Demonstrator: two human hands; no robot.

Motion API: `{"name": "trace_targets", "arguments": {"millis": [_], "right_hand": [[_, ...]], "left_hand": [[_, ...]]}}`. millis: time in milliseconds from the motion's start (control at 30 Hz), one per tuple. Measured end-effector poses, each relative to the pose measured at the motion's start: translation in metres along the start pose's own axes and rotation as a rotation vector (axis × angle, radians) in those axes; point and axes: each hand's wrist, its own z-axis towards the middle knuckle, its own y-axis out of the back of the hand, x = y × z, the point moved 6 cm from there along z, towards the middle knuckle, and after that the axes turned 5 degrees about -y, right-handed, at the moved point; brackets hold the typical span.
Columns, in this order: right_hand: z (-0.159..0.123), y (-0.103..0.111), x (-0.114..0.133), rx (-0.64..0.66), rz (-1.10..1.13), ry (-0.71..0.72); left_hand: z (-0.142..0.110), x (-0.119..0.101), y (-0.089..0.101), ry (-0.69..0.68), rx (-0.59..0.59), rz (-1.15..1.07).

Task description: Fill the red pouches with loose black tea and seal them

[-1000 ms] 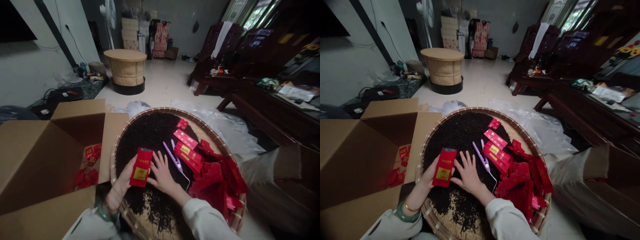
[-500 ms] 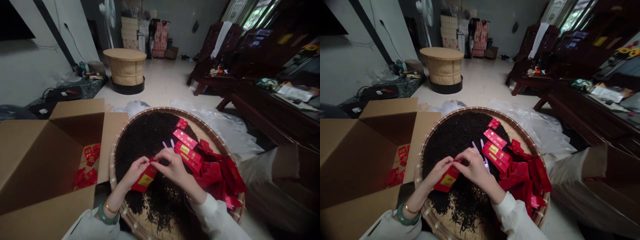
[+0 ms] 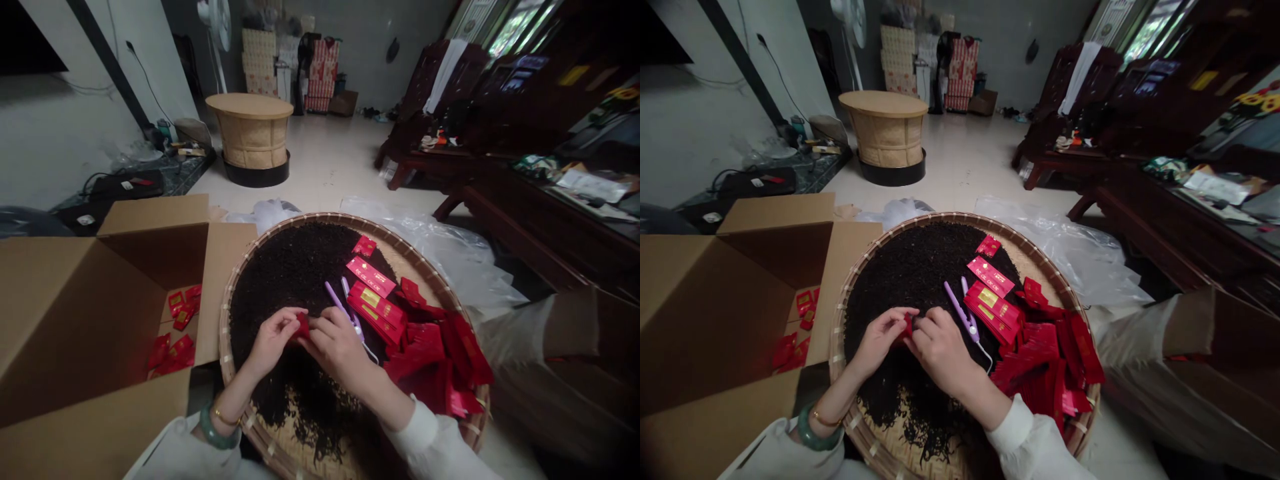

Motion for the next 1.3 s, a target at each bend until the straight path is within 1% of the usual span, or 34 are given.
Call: {"name": "trace_targets", "arguments": {"millis": [67,133,200,267,333,367,433,533,633,667,733,833,900,1000,1133,1233,1300], "right_hand": [[0.001,-0.004,0.002,0.076,-0.008,0.014],[0.002,-0.007,-0.003,0.195,0.008,-0.052],[0.002,-0.011,-0.007,0.360,0.067,-0.111],[0.000,-0.016,-0.008,0.529,0.136,-0.126],[-0.002,-0.020,-0.007,0.644,0.159,-0.132],[-0.003,-0.021,-0.008,0.674,0.150,-0.147],[-0.004,-0.022,-0.010,0.705,0.129,-0.182],[-0.007,-0.020,-0.011,0.738,0.137,-0.195],[-0.010,-0.014,-0.009,0.768,0.181,-0.154],[-0.012,-0.012,-0.007,0.783,0.206,-0.129],[-0.013,-0.010,-0.002,0.808,0.256,-0.086],[-0.012,-0.007,0.003,0.811,0.284,-0.066],[-0.009,-0.006,0.004,0.789,0.287,-0.075],[-0.005,-0.005,0.003,0.767,0.297,-0.114],[-0.002,-0.006,0.002,0.797,0.334,-0.162],[0.000,-0.004,0.004,0.790,0.387,-0.170],[0.003,-0.001,0.004,0.759,0.419,-0.168]], "left_hand": [[0.000,0.000,0.001,-0.024,-0.012,0.011],[-0.001,0.000,0.000,-0.045,-0.005,0.026],[-0.003,0.000,-0.003,-0.079,0.027,0.057],[-0.005,0.000,-0.006,-0.120,0.070,0.097],[-0.006,0.001,-0.009,-0.124,0.106,0.117],[-0.006,0.003,-0.010,-0.105,0.124,0.115],[-0.006,0.008,-0.013,-0.037,0.160,0.065],[-0.007,0.014,-0.018,0.087,0.232,-0.052],[-0.010,0.016,-0.025,0.181,0.351,-0.072],[-0.012,0.015,-0.026,0.188,0.399,-0.041],[-0.014,0.012,-0.029,0.160,0.482,0.039],[-0.015,0.007,-0.031,0.086,0.533,0.087],[-0.015,0.007,-0.032,0.094,0.531,0.049],[-0.015,0.010,-0.032,0.140,0.487,-0.003],[-0.013,0.013,-0.031,0.180,0.430,-0.092],[-0.013,0.017,-0.030,0.244,0.389,-0.188],[-0.013,0.020,-0.028,0.291,0.331,-0.249]]}}
